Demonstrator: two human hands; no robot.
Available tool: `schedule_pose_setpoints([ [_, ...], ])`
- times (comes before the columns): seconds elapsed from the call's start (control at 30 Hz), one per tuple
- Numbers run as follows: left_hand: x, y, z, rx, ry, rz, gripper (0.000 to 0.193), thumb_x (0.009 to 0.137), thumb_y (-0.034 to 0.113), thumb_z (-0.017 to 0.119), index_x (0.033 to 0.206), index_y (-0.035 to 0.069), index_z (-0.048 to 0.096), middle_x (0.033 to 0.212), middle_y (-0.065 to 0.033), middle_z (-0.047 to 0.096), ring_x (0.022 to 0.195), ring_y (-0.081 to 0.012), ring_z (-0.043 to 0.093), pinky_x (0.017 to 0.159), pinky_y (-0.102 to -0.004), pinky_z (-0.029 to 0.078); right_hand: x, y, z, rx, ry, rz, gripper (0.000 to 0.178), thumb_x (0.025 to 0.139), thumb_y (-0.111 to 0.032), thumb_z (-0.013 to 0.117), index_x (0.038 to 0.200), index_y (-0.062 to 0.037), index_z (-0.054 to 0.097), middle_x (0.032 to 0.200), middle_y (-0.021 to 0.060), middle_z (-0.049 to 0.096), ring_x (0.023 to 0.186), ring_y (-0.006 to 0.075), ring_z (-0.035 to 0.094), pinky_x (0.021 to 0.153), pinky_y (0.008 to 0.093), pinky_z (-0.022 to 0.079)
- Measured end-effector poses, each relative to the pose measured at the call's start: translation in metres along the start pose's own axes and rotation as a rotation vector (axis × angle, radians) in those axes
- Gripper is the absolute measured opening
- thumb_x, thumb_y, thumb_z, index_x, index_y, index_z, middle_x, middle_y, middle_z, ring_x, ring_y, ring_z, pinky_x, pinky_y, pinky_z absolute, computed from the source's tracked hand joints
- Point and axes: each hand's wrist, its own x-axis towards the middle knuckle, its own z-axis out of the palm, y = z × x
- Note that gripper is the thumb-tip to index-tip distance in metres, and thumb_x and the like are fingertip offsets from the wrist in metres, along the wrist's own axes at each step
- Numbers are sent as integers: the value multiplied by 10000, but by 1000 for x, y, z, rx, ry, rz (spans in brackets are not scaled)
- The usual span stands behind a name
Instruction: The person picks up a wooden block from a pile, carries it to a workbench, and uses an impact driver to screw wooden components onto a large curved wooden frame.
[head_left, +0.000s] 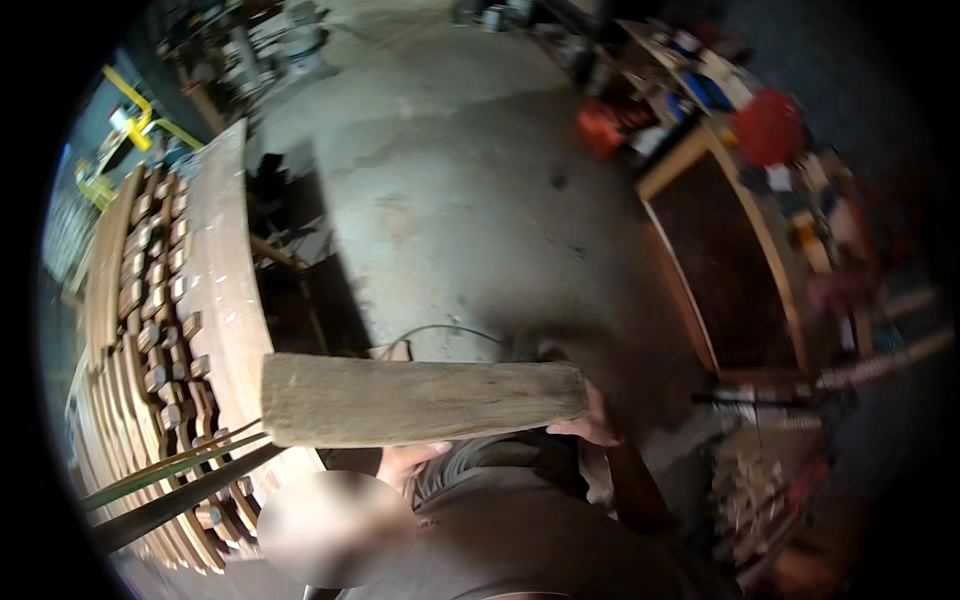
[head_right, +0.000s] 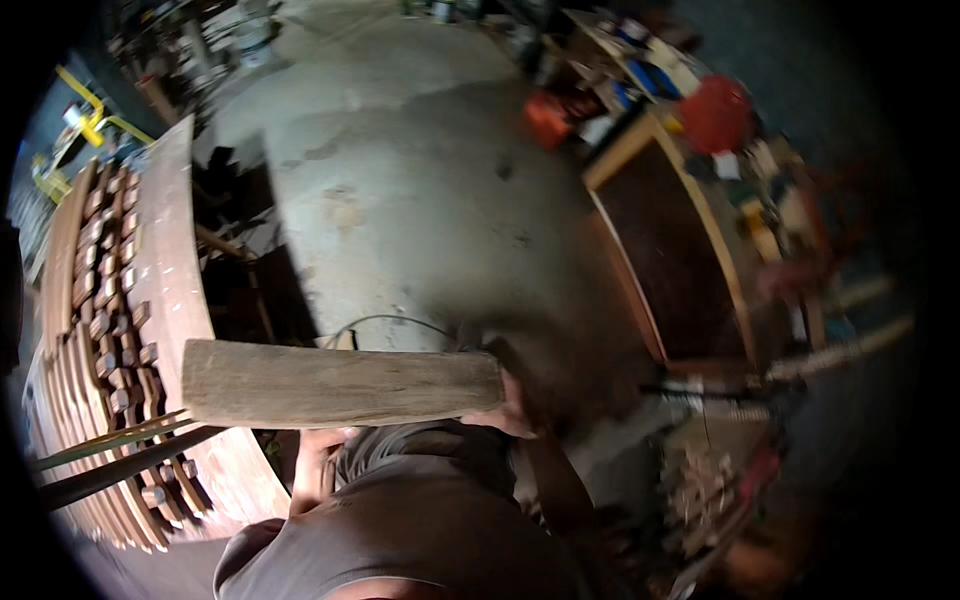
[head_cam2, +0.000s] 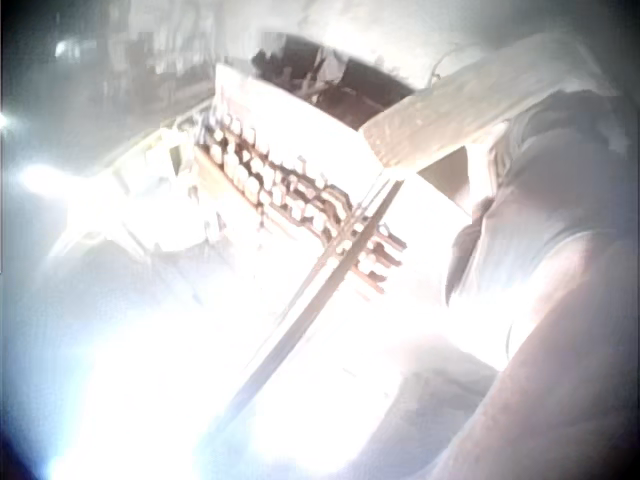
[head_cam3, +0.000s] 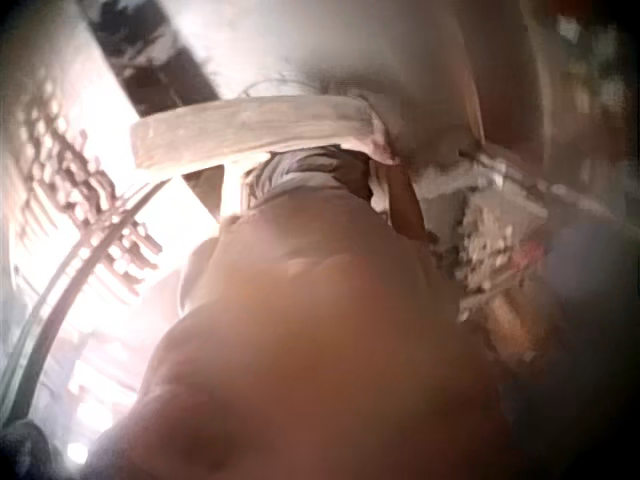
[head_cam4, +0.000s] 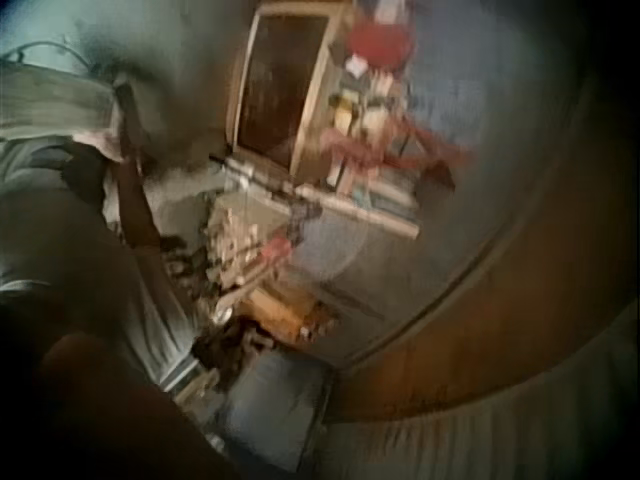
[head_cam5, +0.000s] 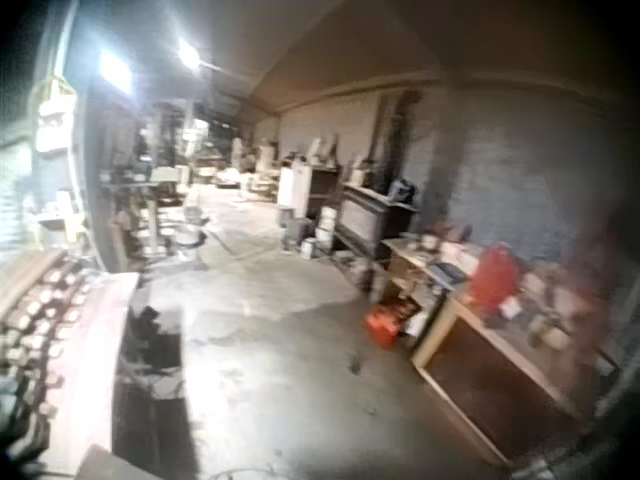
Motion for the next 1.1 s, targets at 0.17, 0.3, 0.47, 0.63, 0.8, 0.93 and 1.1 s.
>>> schedule_pose_setpoints([
  [0.17,126,1,28,219,110,111,675,675,-30,720,1286,-14,433,1203,-139,544,1156,-218,493,980,-347,399,147,4,-83,101,-143,31,746,634,-25,812,1278,13,436,1186,85,559,1099,166,513,960,329,400],
  [0.3,195,40,77,47,278,27,607,695,-65,714,1249,-39,467,1187,-147,563,1092,-216,536,923,-330,440,248,-12,-136,62,-284,53,706,656,-56,819,1253,21,451,1164,77,567,1065,161,528,930,311,420],
  [0.47,304,39,82,98,316,244,549,660,-106,713,1177,-56,535,1081,-148,629,1022,-240,588,868,-325,476,386,-28,-190,-37,-451,62,699,656,-80,828,1241,8,456,1156,71,567,1055,160,534,910,313,439],
  [0.63,421,94,79,23,396,176,569,655,-124,688,1195,-54,524,1095,-151,624,1056,-257,576,887,-325,468,525,-33,-197,-40,-429,142,745,643,-95,831,1273,-8,444,1173,72,559,1086,163,521,906,319,447],
  [0.8,544,145,25,-78,333,263,570,654,-102,702,1194,-46,530,1109,-154,617,1054,-260,577,884,-347,476,665,-80,-176,-182,-445,99,787,633,-108,827,1307,-26,430,1196,66,557,1090,166,529,893,320,466],
  [0.93,635,202,-18,-50,242,418,549,655,-69,731,1171,-43,545,1082,-143,628,1006,-248,592,849,-357,487,787,-92,-174,-706,-529,-319,822,617,-138,840,1318,-30,424,1212,74,557,1090,163,540,886,309,475],
  [1.1,712,285,-57,-4,313,381,524,657,-34,749,1146,-40,563,1052,-132,637,972,-240,593,843,-349,479,911,-120,-124,-128,-429,182,838,617,-146,848,1325,-29,416,1219,88,557,1113,185,534,944,329,445],
])
